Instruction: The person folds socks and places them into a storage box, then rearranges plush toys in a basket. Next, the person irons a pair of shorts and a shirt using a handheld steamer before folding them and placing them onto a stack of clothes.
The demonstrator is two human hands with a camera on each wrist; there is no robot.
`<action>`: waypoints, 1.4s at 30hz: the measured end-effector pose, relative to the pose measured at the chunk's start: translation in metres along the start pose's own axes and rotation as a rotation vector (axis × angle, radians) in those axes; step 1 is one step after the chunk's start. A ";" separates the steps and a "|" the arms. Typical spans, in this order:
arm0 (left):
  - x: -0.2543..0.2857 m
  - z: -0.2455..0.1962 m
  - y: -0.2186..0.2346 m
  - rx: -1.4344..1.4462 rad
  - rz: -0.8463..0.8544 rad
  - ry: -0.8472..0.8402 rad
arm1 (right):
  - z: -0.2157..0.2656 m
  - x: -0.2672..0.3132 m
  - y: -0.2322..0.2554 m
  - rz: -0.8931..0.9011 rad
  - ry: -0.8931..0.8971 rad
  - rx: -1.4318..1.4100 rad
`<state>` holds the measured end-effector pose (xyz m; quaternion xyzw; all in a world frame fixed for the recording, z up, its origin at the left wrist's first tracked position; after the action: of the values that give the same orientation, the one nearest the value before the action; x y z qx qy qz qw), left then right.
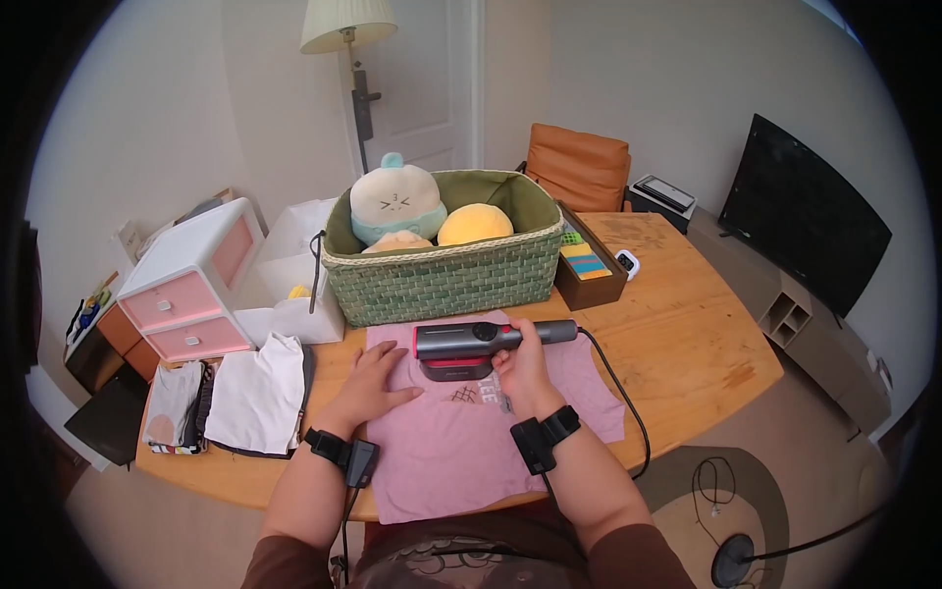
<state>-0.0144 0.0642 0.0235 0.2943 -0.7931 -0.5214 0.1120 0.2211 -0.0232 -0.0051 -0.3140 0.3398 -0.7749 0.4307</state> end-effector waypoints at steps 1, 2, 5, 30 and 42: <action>-0.001 0.000 0.000 0.000 0.001 -0.002 | 0.006 -0.002 0.003 -0.032 0.030 -0.006; -0.001 0.000 0.000 0.004 0.000 -0.003 | 0.013 -0.004 0.006 -0.064 0.058 -0.012; 0.000 0.002 -0.001 0.007 0.007 -0.002 | 0.028 -0.008 0.014 -0.119 0.113 -0.051; 0.002 0.000 0.001 0.026 -0.027 -0.022 | 0.003 0.001 -0.006 0.010 0.017 0.010; -0.002 0.006 0.006 0.139 -0.158 0.058 | 0.017 -0.004 0.006 -0.101 0.140 -0.074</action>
<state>-0.0181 0.0715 0.0264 0.3780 -0.7981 -0.4636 0.0726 0.2386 -0.0270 -0.0013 -0.2914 0.3811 -0.8026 0.3544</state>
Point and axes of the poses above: each hand's wrist, its own x-axis away from the middle knuckle, its own y-axis out of the back of the hand, z = x × y, the point moved 6 cm from there along -x, towards the middle knuckle, and after that the axes turned 9 degrees about z, right-handed, at the moved point
